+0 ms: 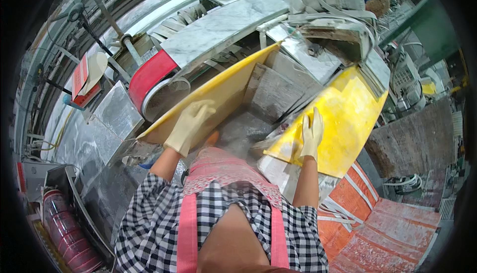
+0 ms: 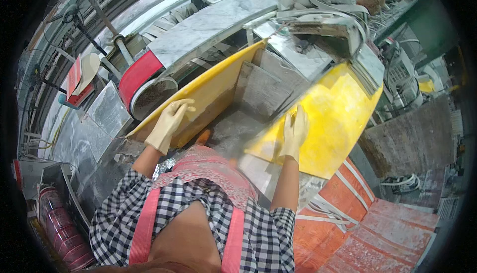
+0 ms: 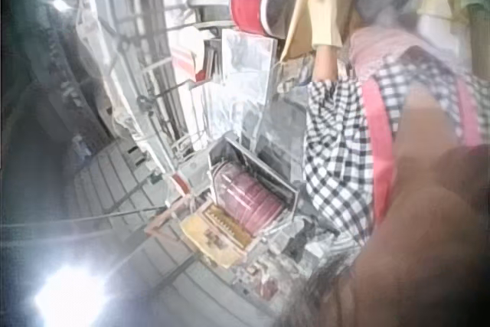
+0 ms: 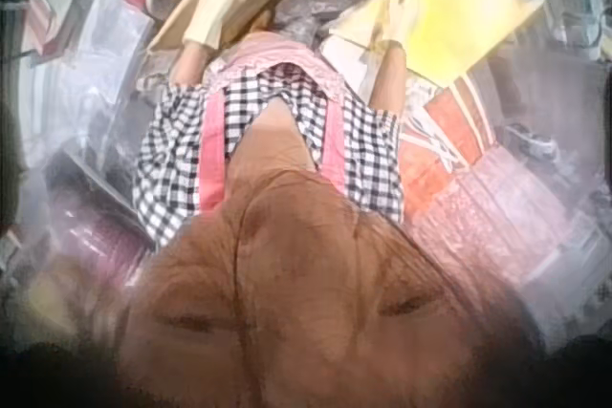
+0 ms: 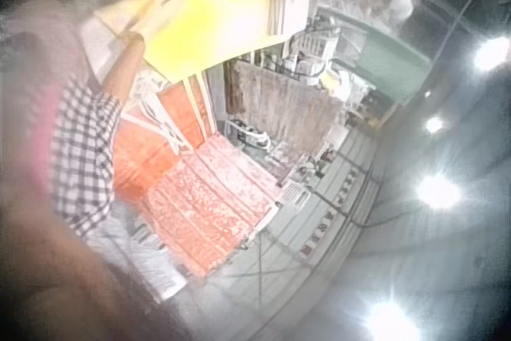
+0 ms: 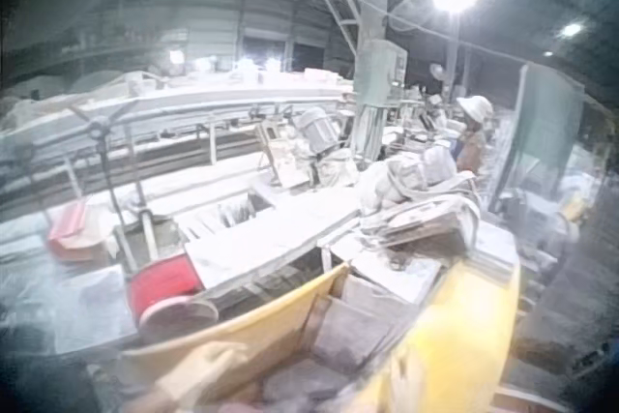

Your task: The person repeatedly rubs rectangular tiles against a yellow conveyor belt surface, flipping them to treat both sides. They handle tiles one at a time, stacking finished pieces on the belt and occasionally moving a red stool to adjust their position.

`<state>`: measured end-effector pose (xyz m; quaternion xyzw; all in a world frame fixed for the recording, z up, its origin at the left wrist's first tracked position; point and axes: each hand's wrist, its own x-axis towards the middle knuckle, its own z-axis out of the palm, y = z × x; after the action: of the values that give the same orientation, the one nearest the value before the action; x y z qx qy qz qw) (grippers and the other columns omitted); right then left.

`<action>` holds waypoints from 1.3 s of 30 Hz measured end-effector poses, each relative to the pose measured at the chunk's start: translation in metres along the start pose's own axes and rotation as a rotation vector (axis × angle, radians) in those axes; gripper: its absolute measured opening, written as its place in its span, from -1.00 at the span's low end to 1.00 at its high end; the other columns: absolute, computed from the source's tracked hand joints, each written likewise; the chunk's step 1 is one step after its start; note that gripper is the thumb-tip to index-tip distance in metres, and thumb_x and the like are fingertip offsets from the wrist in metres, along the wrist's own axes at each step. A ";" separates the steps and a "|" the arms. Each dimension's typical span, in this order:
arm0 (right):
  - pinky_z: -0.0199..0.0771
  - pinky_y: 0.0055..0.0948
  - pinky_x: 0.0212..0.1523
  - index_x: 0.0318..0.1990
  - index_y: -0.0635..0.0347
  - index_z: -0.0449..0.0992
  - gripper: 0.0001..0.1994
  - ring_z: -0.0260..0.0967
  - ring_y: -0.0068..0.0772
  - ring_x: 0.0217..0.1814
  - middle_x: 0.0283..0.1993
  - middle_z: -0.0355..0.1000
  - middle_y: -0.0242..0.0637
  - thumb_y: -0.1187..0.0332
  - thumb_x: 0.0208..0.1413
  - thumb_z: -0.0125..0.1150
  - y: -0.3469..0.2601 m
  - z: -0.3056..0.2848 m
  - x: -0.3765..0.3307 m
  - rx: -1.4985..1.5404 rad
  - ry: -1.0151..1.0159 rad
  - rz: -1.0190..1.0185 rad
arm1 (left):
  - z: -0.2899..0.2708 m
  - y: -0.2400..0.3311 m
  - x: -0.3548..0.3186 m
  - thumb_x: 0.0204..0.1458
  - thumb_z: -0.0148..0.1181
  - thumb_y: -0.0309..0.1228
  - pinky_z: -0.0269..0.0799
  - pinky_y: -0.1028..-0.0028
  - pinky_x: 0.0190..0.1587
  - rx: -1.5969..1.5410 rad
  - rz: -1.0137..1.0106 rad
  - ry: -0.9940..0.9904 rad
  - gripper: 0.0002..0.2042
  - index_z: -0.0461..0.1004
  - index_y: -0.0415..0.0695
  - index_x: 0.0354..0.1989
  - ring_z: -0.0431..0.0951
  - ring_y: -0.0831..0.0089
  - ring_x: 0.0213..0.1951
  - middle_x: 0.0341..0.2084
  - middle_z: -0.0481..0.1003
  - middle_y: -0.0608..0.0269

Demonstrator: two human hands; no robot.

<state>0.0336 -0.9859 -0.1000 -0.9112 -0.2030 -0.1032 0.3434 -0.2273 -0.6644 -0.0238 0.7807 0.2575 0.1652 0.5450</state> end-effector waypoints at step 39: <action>0.18 -0.22 0.40 0.25 0.21 0.45 -0.58 0.26 0.00 0.42 0.34 0.38 -0.04 0.28 0.28 0.17 0.000 -0.004 0.007 0.081 -0.095 0.234 | -0.207 0.059 0.278 0.06 0.26 -0.22 0.48 0.35 -0.20 0.710 0.062 -0.289 -0.64 0.62 -0.27 -0.11 0.59 0.42 -0.31 -0.35 0.65 0.09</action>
<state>0.0399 -0.9869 -0.0948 -0.9178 -0.1153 -0.0109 0.3797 -0.1000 -0.3597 0.0978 0.9435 0.1957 -0.0296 0.2659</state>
